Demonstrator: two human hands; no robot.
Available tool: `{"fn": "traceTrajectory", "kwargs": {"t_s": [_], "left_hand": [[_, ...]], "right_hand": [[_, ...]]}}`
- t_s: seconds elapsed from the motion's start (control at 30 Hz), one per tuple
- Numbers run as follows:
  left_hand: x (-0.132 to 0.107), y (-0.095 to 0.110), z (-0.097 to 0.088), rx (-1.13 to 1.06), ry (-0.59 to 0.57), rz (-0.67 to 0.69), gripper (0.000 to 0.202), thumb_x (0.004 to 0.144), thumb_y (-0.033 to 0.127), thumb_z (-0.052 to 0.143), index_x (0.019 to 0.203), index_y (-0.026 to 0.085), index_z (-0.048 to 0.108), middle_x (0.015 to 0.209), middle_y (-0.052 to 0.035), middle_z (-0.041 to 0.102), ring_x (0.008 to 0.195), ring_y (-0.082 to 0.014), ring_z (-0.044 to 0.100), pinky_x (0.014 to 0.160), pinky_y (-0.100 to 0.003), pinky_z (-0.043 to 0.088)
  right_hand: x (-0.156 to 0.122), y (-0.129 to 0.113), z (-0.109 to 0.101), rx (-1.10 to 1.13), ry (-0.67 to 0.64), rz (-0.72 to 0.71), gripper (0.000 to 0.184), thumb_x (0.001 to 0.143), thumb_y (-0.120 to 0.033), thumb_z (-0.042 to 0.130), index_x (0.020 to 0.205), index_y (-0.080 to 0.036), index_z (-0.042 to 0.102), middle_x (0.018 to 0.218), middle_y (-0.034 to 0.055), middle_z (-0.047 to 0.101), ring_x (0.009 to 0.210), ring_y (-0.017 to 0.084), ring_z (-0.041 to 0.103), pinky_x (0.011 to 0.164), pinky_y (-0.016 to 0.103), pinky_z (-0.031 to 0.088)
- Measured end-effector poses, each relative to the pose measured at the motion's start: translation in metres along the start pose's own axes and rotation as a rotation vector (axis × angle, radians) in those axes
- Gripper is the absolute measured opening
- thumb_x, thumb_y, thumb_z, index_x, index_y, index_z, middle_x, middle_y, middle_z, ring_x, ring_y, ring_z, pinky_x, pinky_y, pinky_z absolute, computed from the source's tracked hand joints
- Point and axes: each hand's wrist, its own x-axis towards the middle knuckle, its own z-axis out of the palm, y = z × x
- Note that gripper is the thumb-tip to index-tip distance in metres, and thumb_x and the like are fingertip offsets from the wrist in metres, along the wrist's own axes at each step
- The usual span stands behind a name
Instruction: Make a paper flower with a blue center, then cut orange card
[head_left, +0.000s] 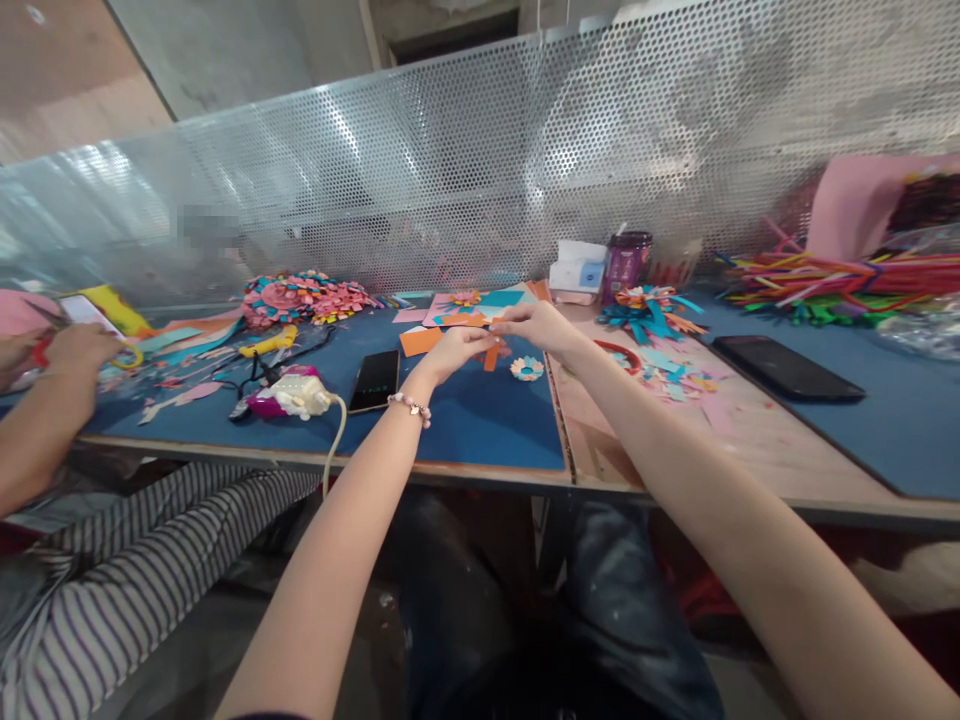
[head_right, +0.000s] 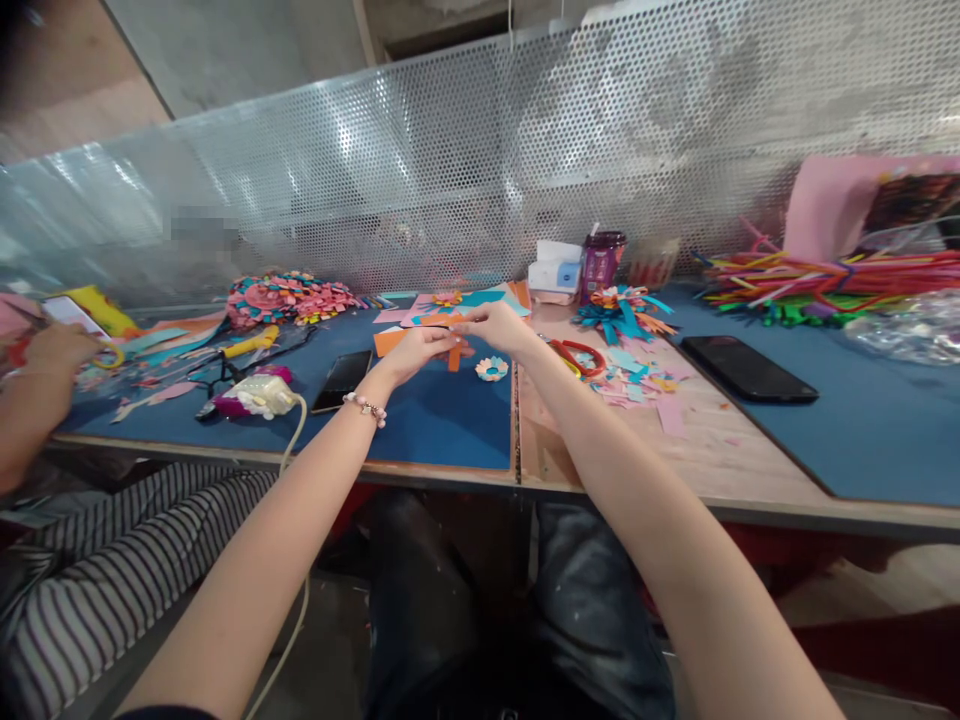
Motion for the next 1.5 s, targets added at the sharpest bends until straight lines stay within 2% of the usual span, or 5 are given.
{"fn": "traceTrajectory", "kwargs": {"t_s": [0.23, 0.7, 0.83, 1.0, 1.5], "left_hand": [[-0.007, 0.002, 0.0, 0.016, 0.05, -0.113, 0.027, 0.084, 0.038, 0.067, 0.093, 0.013, 0.073, 0.101, -0.0159, 0.075, 0.096, -0.0257, 0.07, 0.077, -0.035, 0.052], [-0.004, 0.003, 0.004, 0.175, 0.007, -0.099, 0.029, 0.078, 0.043, 0.072, 0.078, 0.014, 0.073, 0.086, -0.0138, 0.077, 0.071, -0.0197, 0.067, 0.052, -0.026, 0.04], [-0.003, 0.0, 0.005, 0.204, -0.026, -0.065, 0.029, 0.079, 0.043, 0.071, 0.08, 0.014, 0.074, 0.087, -0.0128, 0.077, 0.069, -0.0191, 0.066, 0.056, -0.027, 0.043], [-0.002, 0.001, 0.006, 0.26, -0.048, -0.048, 0.027, 0.077, 0.042, 0.073, 0.079, 0.015, 0.076, 0.083, -0.0111, 0.077, 0.061, -0.0156, 0.06, 0.053, -0.026, 0.039], [0.001, -0.004, 0.006, 0.303, -0.119, -0.02, 0.032, 0.083, 0.046, 0.064, 0.091, 0.016, 0.073, 0.088, -0.0081, 0.075, 0.078, -0.0195, 0.066, 0.067, -0.028, 0.044]], "right_hand": [[-0.018, 0.009, -0.022, -0.466, -0.167, 0.139, 0.025, 0.072, -0.039, 0.074, 0.07, -0.014, 0.075, 0.065, 0.0036, 0.067, 0.062, 0.015, 0.055, 0.061, 0.027, 0.037], [-0.044, 0.0, -0.026, -0.138, -0.423, 0.34, 0.039, 0.065, -0.053, 0.08, 0.081, -0.018, 0.077, 0.074, 0.0057, 0.068, 0.059, 0.013, 0.054, 0.049, 0.025, 0.035], [-0.045, 0.001, -0.022, -0.3, -0.266, 0.301, 0.051, 0.079, -0.065, 0.063, 0.077, -0.015, 0.074, 0.064, 0.0037, 0.063, 0.051, 0.011, 0.047, 0.047, 0.027, 0.03], [-0.04, 0.003, -0.011, -0.2, -0.015, 0.114, 0.03, 0.083, -0.04, 0.066, 0.088, -0.013, 0.077, 0.087, 0.0063, 0.072, 0.075, 0.016, 0.06, 0.065, 0.026, 0.041], [-0.037, 0.004, 0.002, -0.115, 0.069, 0.105, 0.027, 0.079, -0.037, 0.064, 0.075, -0.011, 0.07, 0.073, 0.0057, 0.067, 0.065, 0.013, 0.054, 0.06, 0.025, 0.04]]}}
